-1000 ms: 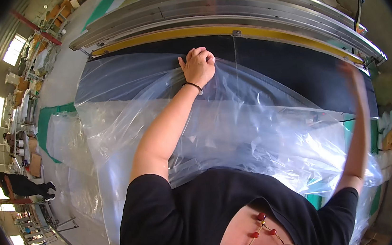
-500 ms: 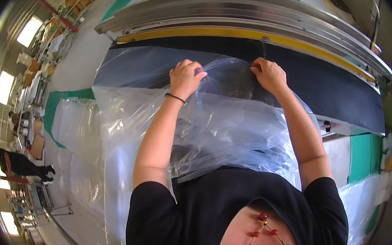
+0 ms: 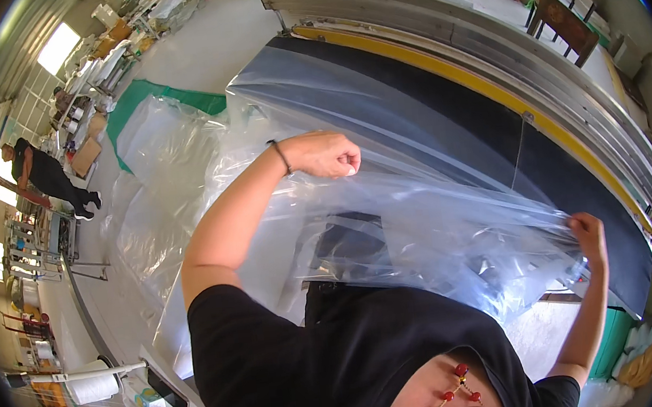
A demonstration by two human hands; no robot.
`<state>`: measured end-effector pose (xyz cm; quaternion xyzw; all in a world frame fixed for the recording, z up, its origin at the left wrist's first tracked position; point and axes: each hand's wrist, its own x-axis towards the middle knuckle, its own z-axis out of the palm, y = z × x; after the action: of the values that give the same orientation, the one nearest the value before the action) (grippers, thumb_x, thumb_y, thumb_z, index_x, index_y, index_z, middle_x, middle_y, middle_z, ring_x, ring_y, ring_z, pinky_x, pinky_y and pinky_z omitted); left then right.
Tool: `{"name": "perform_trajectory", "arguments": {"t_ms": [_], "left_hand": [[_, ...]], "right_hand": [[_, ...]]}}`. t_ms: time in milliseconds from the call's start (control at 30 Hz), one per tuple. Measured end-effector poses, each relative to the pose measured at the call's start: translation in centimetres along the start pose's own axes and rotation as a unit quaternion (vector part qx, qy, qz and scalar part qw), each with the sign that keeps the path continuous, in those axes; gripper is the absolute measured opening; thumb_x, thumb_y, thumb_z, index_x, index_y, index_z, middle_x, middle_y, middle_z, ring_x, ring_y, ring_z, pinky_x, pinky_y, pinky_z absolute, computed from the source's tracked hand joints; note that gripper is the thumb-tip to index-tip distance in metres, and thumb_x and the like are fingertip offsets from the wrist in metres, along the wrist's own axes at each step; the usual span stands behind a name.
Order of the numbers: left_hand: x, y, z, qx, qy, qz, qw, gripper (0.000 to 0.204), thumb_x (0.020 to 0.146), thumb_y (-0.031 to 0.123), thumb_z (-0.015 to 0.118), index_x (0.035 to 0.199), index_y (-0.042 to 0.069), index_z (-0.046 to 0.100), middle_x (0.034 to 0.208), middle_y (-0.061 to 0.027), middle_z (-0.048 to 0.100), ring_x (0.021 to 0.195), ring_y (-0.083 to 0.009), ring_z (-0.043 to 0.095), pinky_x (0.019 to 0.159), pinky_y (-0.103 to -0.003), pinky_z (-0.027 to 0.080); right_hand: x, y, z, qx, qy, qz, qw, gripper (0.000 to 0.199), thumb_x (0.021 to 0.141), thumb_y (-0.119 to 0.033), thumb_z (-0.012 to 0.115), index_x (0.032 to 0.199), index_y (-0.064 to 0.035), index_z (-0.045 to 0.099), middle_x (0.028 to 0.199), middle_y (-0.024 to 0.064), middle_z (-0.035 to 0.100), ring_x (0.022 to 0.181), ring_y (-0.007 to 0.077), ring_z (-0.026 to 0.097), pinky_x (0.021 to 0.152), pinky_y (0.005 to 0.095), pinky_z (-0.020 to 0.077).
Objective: Aligning and securing large plastic film into an industrial heat-sealing machine.
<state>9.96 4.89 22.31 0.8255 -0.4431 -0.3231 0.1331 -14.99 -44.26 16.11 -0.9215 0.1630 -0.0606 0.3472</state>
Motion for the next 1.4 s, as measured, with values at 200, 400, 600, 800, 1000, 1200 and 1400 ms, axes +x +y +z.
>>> {"name": "perform_trajectory", "arguments": {"t_ms": [200,400,600,800,1000,1200,1400], "left_hand": [[0.0,1.5,6.7,-0.049,0.264,0.167,0.949,0.028,0.074,0.028,0.061,0.093,0.01,0.054,0.091,-0.0051,0.058,0.085,-0.0191,0.055,0.079,-0.034,0.04],[-0.2,-0.8,16.6,0.052,0.127,-0.016,0.99,0.016,0.078,0.027,0.052,0.084,0.013,0.057,0.081,-0.0019,0.058,0.084,-0.0192,0.054,0.086,-0.033,0.032],[-10.0,-5.3,7.9,-0.172,0.073,-0.162,0.969,0.012,0.079,0.016,0.052,0.084,0.007,0.056,0.068,-0.0037,0.057,0.059,-0.0111,0.054,0.057,-0.026,0.043],[-10.4,-4.7,-10.1,-0.087,0.402,-0.083,0.908,0.022,0.08,0.021,0.055,0.092,0.001,0.056,0.076,0.0003,0.054,0.07,-0.0053,0.048,0.066,-0.02,0.038],[-7.3,-14.8,-9.3,0.349,0.702,-0.192,0.59,0.04,0.077,0.032,0.058,0.105,0.003,0.053,0.091,-0.0095,0.059,0.085,-0.0165,0.056,0.073,-0.026,0.042],[-9.0,-20.4,1.8,-0.163,0.525,-0.308,0.776,0.045,0.075,0.034,0.06,0.11,0.008,0.052,0.107,-0.0149,0.054,0.099,-0.0259,0.051,0.082,-0.032,0.041],[-1.4,-14.3,0.1,0.085,0.53,-0.036,0.843,0.04,0.076,0.027,0.06,0.112,0.012,0.052,0.111,-0.0088,0.052,0.106,-0.0242,0.047,0.09,-0.036,0.035]], "right_hand": [[-1.1,13.0,-9.2,-0.113,0.206,0.041,0.971,0.02,0.08,-0.02,0.056,0.072,-0.0009,0.058,0.057,-0.0033,0.043,0.055,0.0043,0.037,0.048,0.0221,0.0314],[-1.9,18.6,-11.5,-0.173,0.251,0.107,0.946,0.029,0.081,-0.027,0.055,0.068,-0.0015,0.056,0.054,0.0002,0.042,0.052,0.0071,0.035,0.047,0.0263,0.0288],[-2.4,18.4,-8.8,-0.215,0.329,0.175,0.903,0.031,0.082,-0.035,0.049,0.08,-0.0052,0.059,0.067,0.0101,0.057,0.061,0.021,0.053,0.057,0.0348,0.0396],[-1.9,14.2,-6.5,-0.198,0.304,0.133,0.922,0.031,0.083,-0.038,0.046,0.089,-0.0106,0.059,0.082,0.0119,0.06,0.077,0.0288,0.057,0.064,0.0379,0.0426],[-1.8,14.9,-6.5,-0.248,0.325,0.155,0.899,0.031,0.083,-0.039,0.046,0.09,-0.011,0.058,0.082,0.0115,0.06,0.076,0.0293,0.057,0.063,0.0384,0.0429],[-4.7,22.2,-11.1,-0.159,0.267,0.092,0.946,0.022,0.083,-0.025,0.053,0.092,-0.006,0.059,0.081,0.0082,0.062,0.074,0.0152,0.057,0.067,0.0268,0.0435],[-8.2,28.2,-15.3,-0.174,0.213,0.119,0.954,0.02,0.083,-0.022,0.05,0.088,-0.0047,0.057,0.076,0.0098,0.058,0.069,0.0176,0.054,0.063,0.0315,0.0412]]}}
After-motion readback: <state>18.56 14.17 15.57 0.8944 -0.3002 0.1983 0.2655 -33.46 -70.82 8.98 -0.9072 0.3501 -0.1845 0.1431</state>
